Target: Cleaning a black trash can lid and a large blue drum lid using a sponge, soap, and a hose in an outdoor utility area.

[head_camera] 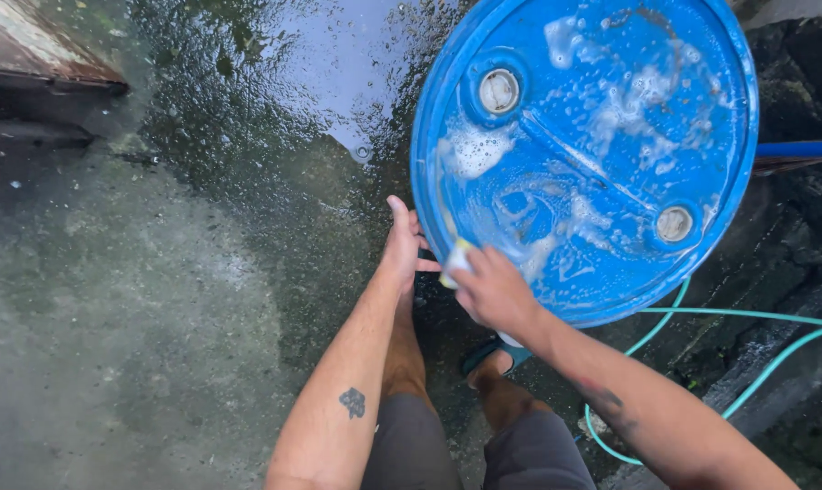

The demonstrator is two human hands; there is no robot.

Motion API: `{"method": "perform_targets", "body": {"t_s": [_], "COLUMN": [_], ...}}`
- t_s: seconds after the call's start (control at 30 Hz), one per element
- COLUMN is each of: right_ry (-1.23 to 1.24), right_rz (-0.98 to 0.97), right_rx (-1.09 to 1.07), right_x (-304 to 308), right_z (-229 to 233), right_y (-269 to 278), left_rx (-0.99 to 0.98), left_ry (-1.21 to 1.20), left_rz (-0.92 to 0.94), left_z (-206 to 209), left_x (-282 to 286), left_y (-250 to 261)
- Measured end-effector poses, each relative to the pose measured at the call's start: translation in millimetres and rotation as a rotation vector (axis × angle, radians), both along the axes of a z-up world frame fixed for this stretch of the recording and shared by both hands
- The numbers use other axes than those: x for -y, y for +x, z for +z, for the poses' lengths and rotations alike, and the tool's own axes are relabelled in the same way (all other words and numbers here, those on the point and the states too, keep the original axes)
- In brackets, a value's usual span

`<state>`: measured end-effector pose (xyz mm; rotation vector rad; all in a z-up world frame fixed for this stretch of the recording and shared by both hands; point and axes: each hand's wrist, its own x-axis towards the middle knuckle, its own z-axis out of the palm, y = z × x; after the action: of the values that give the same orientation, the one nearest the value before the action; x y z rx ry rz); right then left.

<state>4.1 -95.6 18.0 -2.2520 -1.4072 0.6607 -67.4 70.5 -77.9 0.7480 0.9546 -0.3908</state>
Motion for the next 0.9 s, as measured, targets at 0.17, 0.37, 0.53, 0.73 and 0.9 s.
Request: {"method": "perform_targets", "body": {"t_s": [0.17,0.37,0.53,0.73,0.9], "right_ry": [-0.058,0.23,0.061,-0.226,-0.018], "right_rz": [0.084,-0.347,-0.155,-0.238,-0.466], "right_rx": [-0.136,-0.043,-0.031,0.223,0.373], "right_x": [36.4,-68.0,3.3,111.4,43.8], "right_z": [-4.3,-33.6,-8.2,-6.4,-42.4], "right_y": [-8.0,19.9,30.4,79.8,90.4], "left_rx": [-0.05,-0.065,-0.166,-0.116,-0.109], "left_ry": [0.038,0.086,0.284,0.777,0.748], "left_rz": [-0.105,-0.053,-0.125,-0.311,-0.312], "left_z": [7.3,1.5,41.6,13.4,14.6], "left_x": [6.3,3.9,-1.9,20.9,19.6], "left_y": [-8.3,-2.5,23.7,13.8,16.9]}}
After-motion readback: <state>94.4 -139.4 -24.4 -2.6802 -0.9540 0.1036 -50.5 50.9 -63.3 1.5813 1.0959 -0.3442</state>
